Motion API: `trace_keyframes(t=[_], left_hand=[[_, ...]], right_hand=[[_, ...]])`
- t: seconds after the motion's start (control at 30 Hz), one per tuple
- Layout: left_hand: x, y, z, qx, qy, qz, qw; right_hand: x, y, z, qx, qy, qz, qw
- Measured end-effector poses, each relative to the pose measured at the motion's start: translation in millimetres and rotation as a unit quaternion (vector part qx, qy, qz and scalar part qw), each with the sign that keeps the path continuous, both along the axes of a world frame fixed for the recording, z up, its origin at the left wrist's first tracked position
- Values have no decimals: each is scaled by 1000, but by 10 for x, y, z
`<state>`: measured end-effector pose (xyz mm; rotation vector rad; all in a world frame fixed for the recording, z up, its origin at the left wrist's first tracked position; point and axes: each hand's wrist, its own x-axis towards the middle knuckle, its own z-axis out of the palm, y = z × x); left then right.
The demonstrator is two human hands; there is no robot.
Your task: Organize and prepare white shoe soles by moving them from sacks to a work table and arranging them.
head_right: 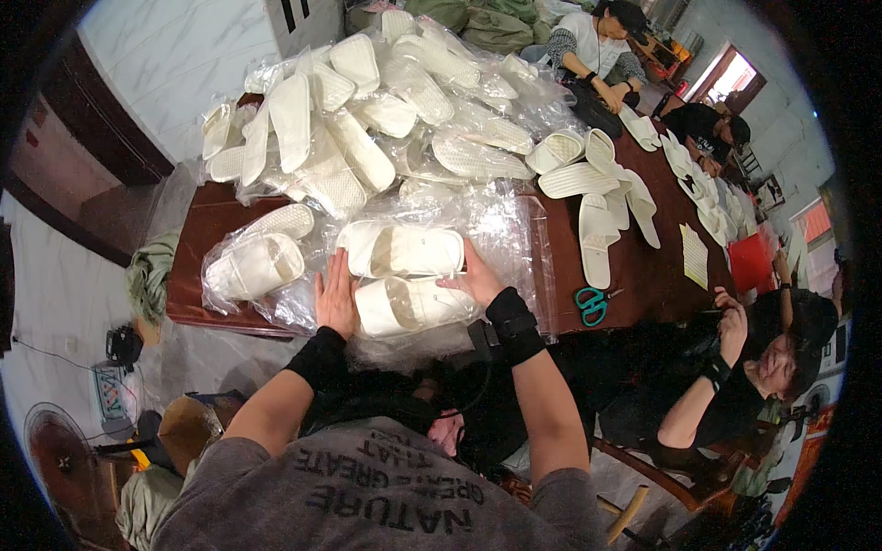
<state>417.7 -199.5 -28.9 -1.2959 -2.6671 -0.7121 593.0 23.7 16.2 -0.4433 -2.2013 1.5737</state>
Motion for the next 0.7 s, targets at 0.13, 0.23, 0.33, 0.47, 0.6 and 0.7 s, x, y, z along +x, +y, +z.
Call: trace_keyframes(t=[0.13, 0.23, 0.33, 0.47, 0.6, 0.7], left_hand=[[59, 62, 39, -29, -1, 11, 1000], [61, 67, -29, -56, 26, 6, 998], [53, 49, -70, -70, 44, 8, 997], [98, 134, -80, -55, 35, 4, 998], [66, 73, -53, -48, 19, 9, 999], [44, 63, -18, -68, 37, 15, 997]], right_hand=[[93, 151, 28, -101, -114, -10, 988], [235, 528, 50, -73, -58, -22, 995], [563, 875, 174, -113, -52, -54, 991], [1407, 1600, 353, 141, -228, -190, 944], [1992, 1789, 889, 149, -114, -303, 934], [2044, 1641, 1331, 192, 12, -388, 901]])
